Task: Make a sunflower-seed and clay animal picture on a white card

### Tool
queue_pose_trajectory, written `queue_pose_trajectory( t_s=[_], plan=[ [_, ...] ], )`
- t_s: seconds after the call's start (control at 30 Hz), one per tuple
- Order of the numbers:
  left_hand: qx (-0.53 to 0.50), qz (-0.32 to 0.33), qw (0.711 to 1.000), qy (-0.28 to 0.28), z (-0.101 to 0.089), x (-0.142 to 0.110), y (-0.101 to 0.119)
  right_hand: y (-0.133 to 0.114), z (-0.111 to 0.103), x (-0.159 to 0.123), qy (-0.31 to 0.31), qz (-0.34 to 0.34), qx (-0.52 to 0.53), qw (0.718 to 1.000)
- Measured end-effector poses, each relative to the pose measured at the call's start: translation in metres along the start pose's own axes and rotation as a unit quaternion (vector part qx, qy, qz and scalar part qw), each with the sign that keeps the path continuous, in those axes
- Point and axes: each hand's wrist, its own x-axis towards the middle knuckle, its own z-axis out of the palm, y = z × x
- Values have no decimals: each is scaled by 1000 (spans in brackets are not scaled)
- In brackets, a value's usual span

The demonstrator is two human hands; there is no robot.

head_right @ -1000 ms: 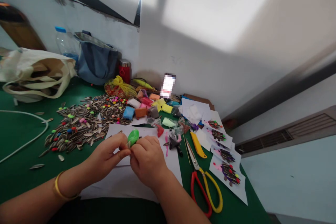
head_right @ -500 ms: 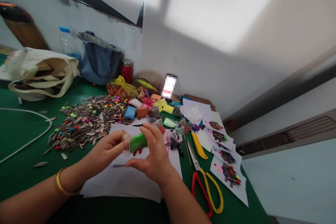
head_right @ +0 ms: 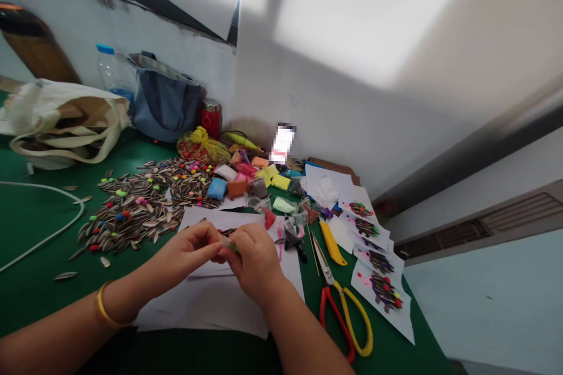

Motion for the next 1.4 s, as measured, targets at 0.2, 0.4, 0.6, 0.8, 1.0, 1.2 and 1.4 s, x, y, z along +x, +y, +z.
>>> queue_pose_trajectory(
  t_s=[0.2, 0.4, 0.6, 0.8, 1.0, 1.2, 1.4],
  plan=[
    [-47, 11, 999, 6, -2, 1, 5, 5, 1, -2, -12, 39, 40, 998],
    [-72, 55, 996, 23, -8, 4, 7, 12, -1, -2, -39, 53, 23, 998],
    [37, 72, 997, 6, -13, 8, -1, 14, -2, -1, -51, 24, -24, 998],
    [248, 141, 958, -26, -20, 8, -1, 10, -5, 3, -88, 25, -51, 994],
    [393, 245, 886, 11, -22, 6, -2, 10, -4, 3, -111, 29, -59, 992],
    [483, 352, 800, 50, -25, 7, 0, 5, -4, 2, -122, 62, -2, 991],
    [517, 418, 742, 90, -31, 6, 3, 2, -8, 2, -115, 104, 132, 979]
  ],
)
